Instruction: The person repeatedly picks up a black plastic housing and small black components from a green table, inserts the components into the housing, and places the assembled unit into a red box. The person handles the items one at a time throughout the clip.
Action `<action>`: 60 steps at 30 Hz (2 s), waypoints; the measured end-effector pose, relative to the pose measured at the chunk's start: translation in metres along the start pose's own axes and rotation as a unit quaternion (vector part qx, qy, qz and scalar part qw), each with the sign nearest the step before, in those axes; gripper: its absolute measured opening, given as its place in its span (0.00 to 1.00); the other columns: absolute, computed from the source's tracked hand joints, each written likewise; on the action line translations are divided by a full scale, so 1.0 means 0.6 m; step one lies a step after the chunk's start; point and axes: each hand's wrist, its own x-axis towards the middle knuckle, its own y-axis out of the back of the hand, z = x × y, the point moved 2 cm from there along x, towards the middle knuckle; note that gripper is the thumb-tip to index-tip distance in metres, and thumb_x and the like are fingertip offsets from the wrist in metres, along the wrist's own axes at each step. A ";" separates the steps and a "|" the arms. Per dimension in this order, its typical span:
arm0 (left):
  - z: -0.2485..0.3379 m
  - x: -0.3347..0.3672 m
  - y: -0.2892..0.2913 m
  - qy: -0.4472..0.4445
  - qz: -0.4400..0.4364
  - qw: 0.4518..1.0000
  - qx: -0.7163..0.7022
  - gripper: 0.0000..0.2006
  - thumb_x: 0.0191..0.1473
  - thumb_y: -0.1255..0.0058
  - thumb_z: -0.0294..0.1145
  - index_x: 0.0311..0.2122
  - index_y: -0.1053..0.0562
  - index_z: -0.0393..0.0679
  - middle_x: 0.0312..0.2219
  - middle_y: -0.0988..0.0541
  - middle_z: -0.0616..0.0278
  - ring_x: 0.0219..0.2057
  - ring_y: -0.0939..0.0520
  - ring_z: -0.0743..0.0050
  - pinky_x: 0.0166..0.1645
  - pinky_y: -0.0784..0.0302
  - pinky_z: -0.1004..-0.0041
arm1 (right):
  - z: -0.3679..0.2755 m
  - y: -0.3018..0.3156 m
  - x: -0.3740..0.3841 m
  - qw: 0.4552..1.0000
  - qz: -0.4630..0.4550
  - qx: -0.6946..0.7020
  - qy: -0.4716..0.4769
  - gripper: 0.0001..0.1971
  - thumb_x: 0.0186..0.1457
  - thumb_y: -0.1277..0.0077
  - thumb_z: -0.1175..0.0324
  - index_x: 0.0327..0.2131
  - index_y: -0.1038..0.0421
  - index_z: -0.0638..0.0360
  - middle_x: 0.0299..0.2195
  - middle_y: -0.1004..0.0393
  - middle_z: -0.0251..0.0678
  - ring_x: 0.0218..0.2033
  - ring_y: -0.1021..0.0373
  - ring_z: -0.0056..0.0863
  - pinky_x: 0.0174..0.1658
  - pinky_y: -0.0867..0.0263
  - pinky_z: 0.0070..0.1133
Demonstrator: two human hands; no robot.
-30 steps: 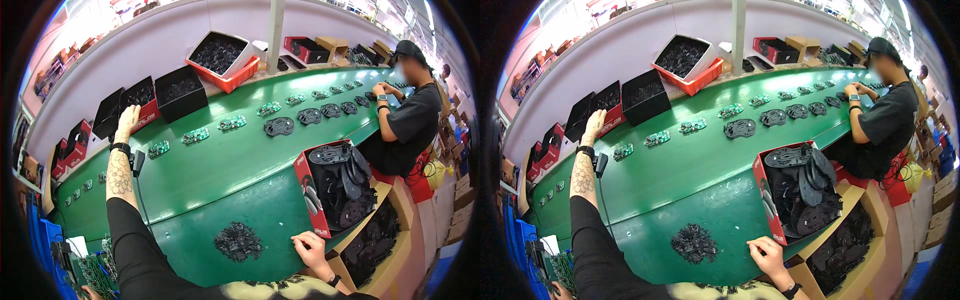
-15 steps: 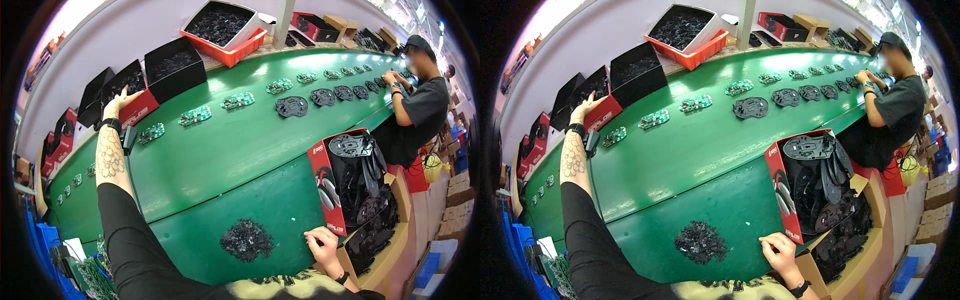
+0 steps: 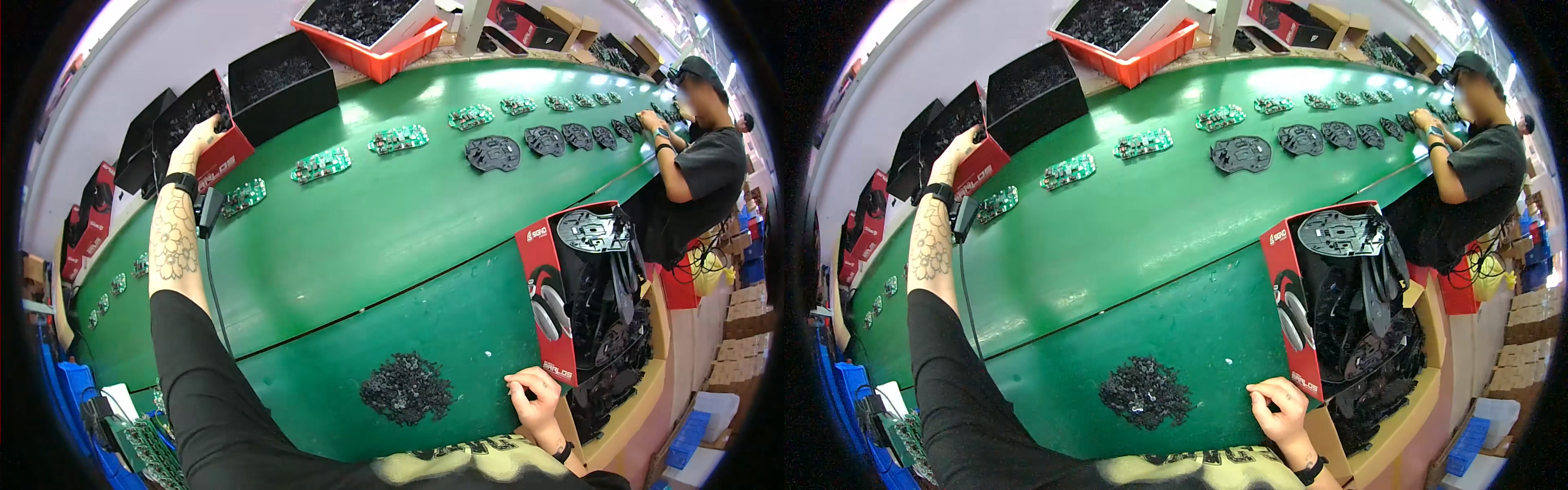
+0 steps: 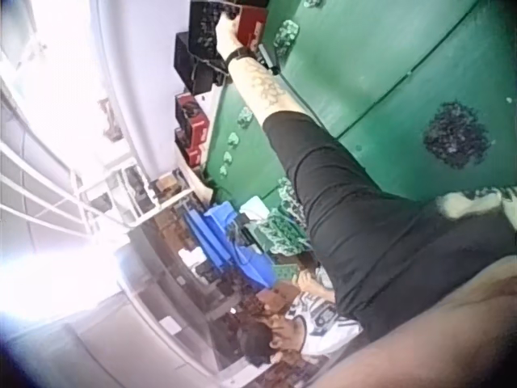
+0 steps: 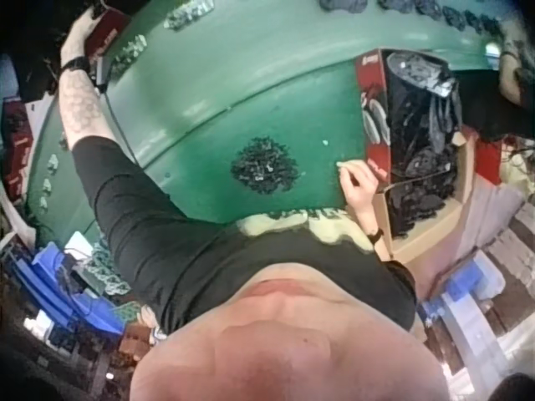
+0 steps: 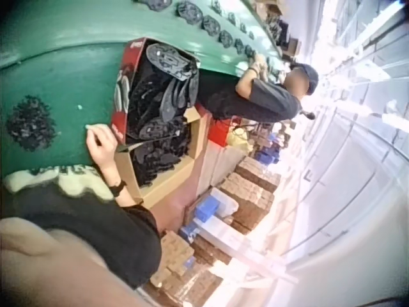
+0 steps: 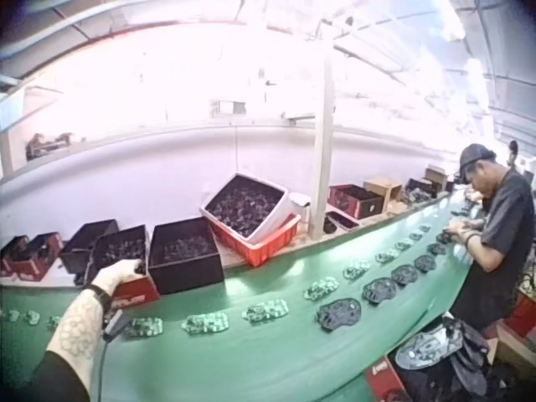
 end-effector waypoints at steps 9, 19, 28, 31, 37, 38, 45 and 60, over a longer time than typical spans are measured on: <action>-0.032 -0.004 0.076 0.032 0.229 0.973 0.006 0.30 0.48 0.47 0.46 0.53 0.32 0.36 0.46 0.25 0.38 0.50 0.24 0.45 0.54 0.29 0.60 | 0.000 0.005 -0.002 1.000 0.001 0.021 -0.005 0.05 0.47 0.45 0.80 0.30 0.23 0.63 0.25 0.25 0.36 0.19 0.33 0.19 0.22 0.37 0.16; 0.027 -0.130 0.213 -0.057 0.319 0.945 -0.048 0.20 0.51 0.49 0.46 0.39 0.28 0.36 0.34 0.22 0.40 0.40 0.21 0.44 0.45 0.28 0.60 | 0.003 0.002 -0.001 0.999 0.007 0.041 -0.009 0.04 0.49 0.46 0.81 0.29 0.23 0.64 0.25 0.25 0.36 0.21 0.32 0.20 0.24 0.37 0.16; 0.216 -0.497 0.102 -0.051 0.320 0.908 -0.265 0.08 0.50 0.49 0.30 0.36 0.28 0.41 0.25 0.28 0.67 0.29 0.29 0.79 0.35 0.30 0.75 | -0.003 0.003 -0.005 0.997 -0.027 0.079 -0.002 0.05 0.53 0.49 0.80 0.33 0.23 0.65 0.26 0.27 0.35 0.23 0.32 0.18 0.27 0.36 0.16; 0.295 -0.648 0.009 -0.006 0.266 0.908 -0.323 0.06 0.49 0.49 0.27 0.34 0.31 0.41 0.25 0.31 0.66 0.28 0.32 0.80 0.35 0.32 0.76 | -0.001 0.003 -0.008 0.996 -0.027 0.079 0.010 0.05 0.53 0.48 0.80 0.33 0.23 0.65 0.27 0.26 0.35 0.23 0.32 0.19 0.27 0.36 0.16; 0.349 -0.822 -0.123 0.042 0.305 0.907 -0.287 0.10 0.45 0.46 0.21 0.36 0.29 0.40 0.30 0.28 0.57 0.32 0.25 0.64 0.40 0.29 0.70 | -0.006 0.005 -0.006 0.997 -0.041 0.063 0.018 0.04 0.53 0.48 0.79 0.33 0.24 0.65 0.27 0.26 0.35 0.24 0.32 0.19 0.27 0.36 0.16; 0.347 -0.830 -0.127 0.043 0.315 0.901 -0.296 0.11 0.45 0.45 0.21 0.37 0.29 0.40 0.31 0.27 0.56 0.32 0.25 0.62 0.40 0.28 0.70 | -0.001 0.004 -0.008 0.997 -0.039 0.062 0.018 0.04 0.53 0.48 0.78 0.32 0.24 0.64 0.27 0.26 0.35 0.24 0.32 0.18 0.27 0.36 0.16; 0.337 -0.845 -0.132 -0.016 0.297 0.903 -0.310 0.14 0.44 0.43 0.21 0.40 0.27 0.41 0.36 0.25 0.55 0.38 0.23 0.56 0.44 0.27 0.68 | -0.011 -0.003 -0.006 0.998 -0.022 0.049 0.031 0.04 0.54 0.48 0.78 0.33 0.24 0.64 0.26 0.27 0.34 0.22 0.33 0.17 0.25 0.38 0.15; 0.343 -0.856 -0.061 -0.008 0.197 0.900 -0.389 0.22 0.59 0.55 0.27 0.60 0.34 0.47 0.45 0.21 0.55 0.46 0.21 0.56 0.54 0.30 0.64 | -0.017 -0.009 -0.002 0.999 -0.028 0.025 0.035 0.05 0.53 0.48 0.79 0.34 0.24 0.64 0.25 0.28 0.33 0.21 0.35 0.16 0.24 0.39 0.14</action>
